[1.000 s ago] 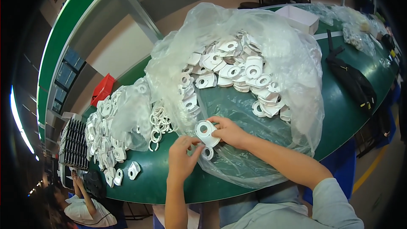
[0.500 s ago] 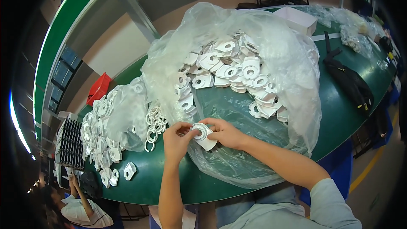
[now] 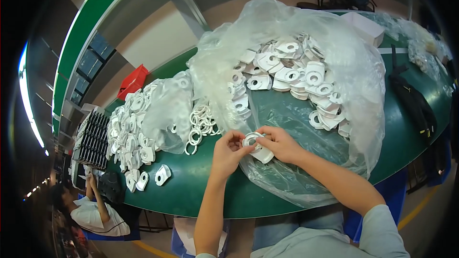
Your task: Sorting and inspecting white plastic components at a factory workbench.
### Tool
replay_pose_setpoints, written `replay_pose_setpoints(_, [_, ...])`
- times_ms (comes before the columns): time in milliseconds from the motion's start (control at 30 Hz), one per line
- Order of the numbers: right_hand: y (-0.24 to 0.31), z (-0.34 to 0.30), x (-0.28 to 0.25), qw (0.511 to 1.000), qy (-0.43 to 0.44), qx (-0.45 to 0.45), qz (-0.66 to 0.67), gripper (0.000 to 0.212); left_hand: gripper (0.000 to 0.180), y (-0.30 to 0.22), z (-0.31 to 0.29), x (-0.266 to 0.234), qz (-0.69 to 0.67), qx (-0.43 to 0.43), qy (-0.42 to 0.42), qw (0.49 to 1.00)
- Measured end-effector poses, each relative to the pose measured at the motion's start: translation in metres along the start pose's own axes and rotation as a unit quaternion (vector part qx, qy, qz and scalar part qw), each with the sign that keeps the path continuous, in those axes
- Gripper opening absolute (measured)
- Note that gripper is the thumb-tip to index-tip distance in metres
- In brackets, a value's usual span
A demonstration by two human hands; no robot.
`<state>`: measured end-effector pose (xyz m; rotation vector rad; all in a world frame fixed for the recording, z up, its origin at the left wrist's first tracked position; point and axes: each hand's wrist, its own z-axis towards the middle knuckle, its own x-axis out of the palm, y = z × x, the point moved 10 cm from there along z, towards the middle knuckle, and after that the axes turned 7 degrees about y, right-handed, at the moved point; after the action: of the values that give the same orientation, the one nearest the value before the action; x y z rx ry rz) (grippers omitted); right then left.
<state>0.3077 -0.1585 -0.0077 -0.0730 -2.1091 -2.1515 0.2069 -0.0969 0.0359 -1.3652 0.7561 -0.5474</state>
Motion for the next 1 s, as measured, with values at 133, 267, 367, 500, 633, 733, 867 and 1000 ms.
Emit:
replay_pose_setpoints(133, [0.0, 0.001, -0.007, 0.998, -0.008, -0.03, 0.058, 0.023, 0.02, -0.023, -0.025, -0.058, 0.19, 0.036, -0.136, 0.972])
replay_pose_setpoints(267, [0.002, 0.001, -0.001, 0.998, 0.003, -0.009, 0.07, 0.025, 0.015, -0.006, -0.061, -0.141, 0.387, -0.021, -0.278, 0.879])
replay_pose_setpoints(367, [0.008, -0.001, -0.001, 0.998, 0.004, 0.001, 0.063, 0.025, 0.014, 0.009, -0.063, -0.157, 0.477, -0.01, -0.275, 0.835])
replay_pose_setpoints(500, [-0.008, 0.001, -0.006, 0.993, -0.001, 0.047, 0.11, 0.025, 0.013, 0.016, -0.061, -0.15, 0.354, -0.07, -0.173, 0.916])
replay_pose_setpoints(633, [-0.012, -0.001, -0.007, 0.978, -0.022, 0.095, 0.183, 0.025, 0.015, 0.02, -0.084, -0.129, 0.095, -0.147, -0.152, 0.973])
replay_pose_setpoints(733, [-0.011, -0.002, -0.005, 0.977, -0.018, 0.102, 0.185, 0.026, 0.015, 0.022, -0.086, -0.137, 0.034, -0.13, -0.187, 0.973])
replay_pose_setpoints(867, [-0.012, 0.0, -0.004, 0.979, -0.013, 0.1, 0.176, 0.028, 0.016, 0.003, -0.071, -0.145, 0.071, -0.05, -0.222, 0.971])
replay_pose_setpoints(1000, [-0.014, -0.001, -0.007, 0.972, -0.025, 0.091, 0.217, 0.029, 0.018, -0.04, -0.025, -0.089, 0.042, 0.015, -0.156, 0.987])
